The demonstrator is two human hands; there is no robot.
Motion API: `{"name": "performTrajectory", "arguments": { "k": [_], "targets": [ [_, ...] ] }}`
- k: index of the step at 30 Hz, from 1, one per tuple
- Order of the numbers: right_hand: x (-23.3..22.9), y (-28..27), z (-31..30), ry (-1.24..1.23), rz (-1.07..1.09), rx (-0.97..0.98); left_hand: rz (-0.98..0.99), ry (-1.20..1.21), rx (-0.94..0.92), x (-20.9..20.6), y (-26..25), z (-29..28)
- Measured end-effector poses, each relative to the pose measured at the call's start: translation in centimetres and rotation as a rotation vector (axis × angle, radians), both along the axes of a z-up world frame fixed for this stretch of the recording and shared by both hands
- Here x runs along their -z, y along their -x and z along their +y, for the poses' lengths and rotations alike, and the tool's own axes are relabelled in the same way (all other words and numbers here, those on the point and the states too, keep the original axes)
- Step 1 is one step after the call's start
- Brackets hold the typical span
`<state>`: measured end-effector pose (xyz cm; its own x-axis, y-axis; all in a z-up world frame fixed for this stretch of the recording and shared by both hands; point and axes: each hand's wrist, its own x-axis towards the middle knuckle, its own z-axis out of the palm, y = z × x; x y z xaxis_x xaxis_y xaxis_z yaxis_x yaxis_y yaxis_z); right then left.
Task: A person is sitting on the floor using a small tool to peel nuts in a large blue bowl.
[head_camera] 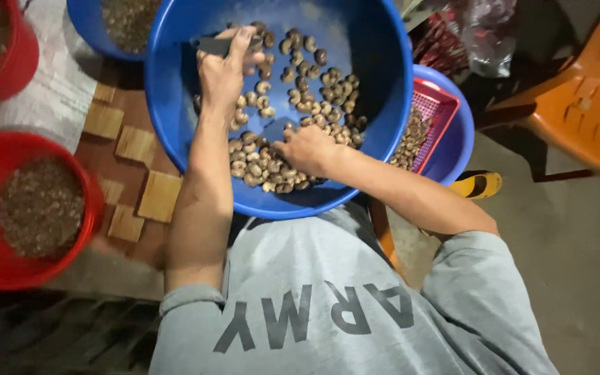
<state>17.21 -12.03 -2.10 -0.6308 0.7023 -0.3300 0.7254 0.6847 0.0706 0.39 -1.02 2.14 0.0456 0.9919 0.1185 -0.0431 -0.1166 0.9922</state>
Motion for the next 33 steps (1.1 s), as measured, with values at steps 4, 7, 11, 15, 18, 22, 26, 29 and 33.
{"name": "performTrajectory", "arguments": {
  "k": [4, 7, 11, 15, 18, 22, 26, 29, 33],
  "targets": [
    [0.7, -0.2, 0.1, -0.057, 0.094, -0.028, -0.033, 0.055, 0.021, -0.1, -0.1, -0.1],
    [0.2, -0.2, 0.3, 0.03, 0.046, -0.017, -0.01, 0.103, 0.0, -0.9, -0.2, -0.5],
    [1.4, -0.4, 0.4, -0.011, 0.115, -0.023, -0.003, 0.136, 0.006, -0.3, -0.3, -0.3],
    [2.4, -0.3, 0.1, -0.01, 0.158, 0.092, 0.034, 0.038, -0.016, 0.9, -0.3, 0.1],
    [-1.2, -0.5, -1.4, -0.01, 0.223, 0.091, 0.032, 0.043, -0.017, 1.0, -0.4, 0.2],
    [-3.9, -2.1, -3.8, 0.063, 0.461, 0.03, 0.015, 0.028, -0.023, 1.4, -0.5, 0.3],
    [-7.3, -4.3, -7.0, 0.151, 0.634, -0.015, 0.037, 0.065, -0.046, 0.0, 0.1, 0.4],
    [-8.6, -5.7, -9.4, 0.069, 0.658, -0.064, -0.123, 0.107, -0.031, -1.6, 0.4, 0.5],
    [-7.5, -6.2, -10.9, -0.185, 0.63, -0.188, -0.238, 0.011, -0.066, -2.9, 0.9, 0.5]
  ]
}}
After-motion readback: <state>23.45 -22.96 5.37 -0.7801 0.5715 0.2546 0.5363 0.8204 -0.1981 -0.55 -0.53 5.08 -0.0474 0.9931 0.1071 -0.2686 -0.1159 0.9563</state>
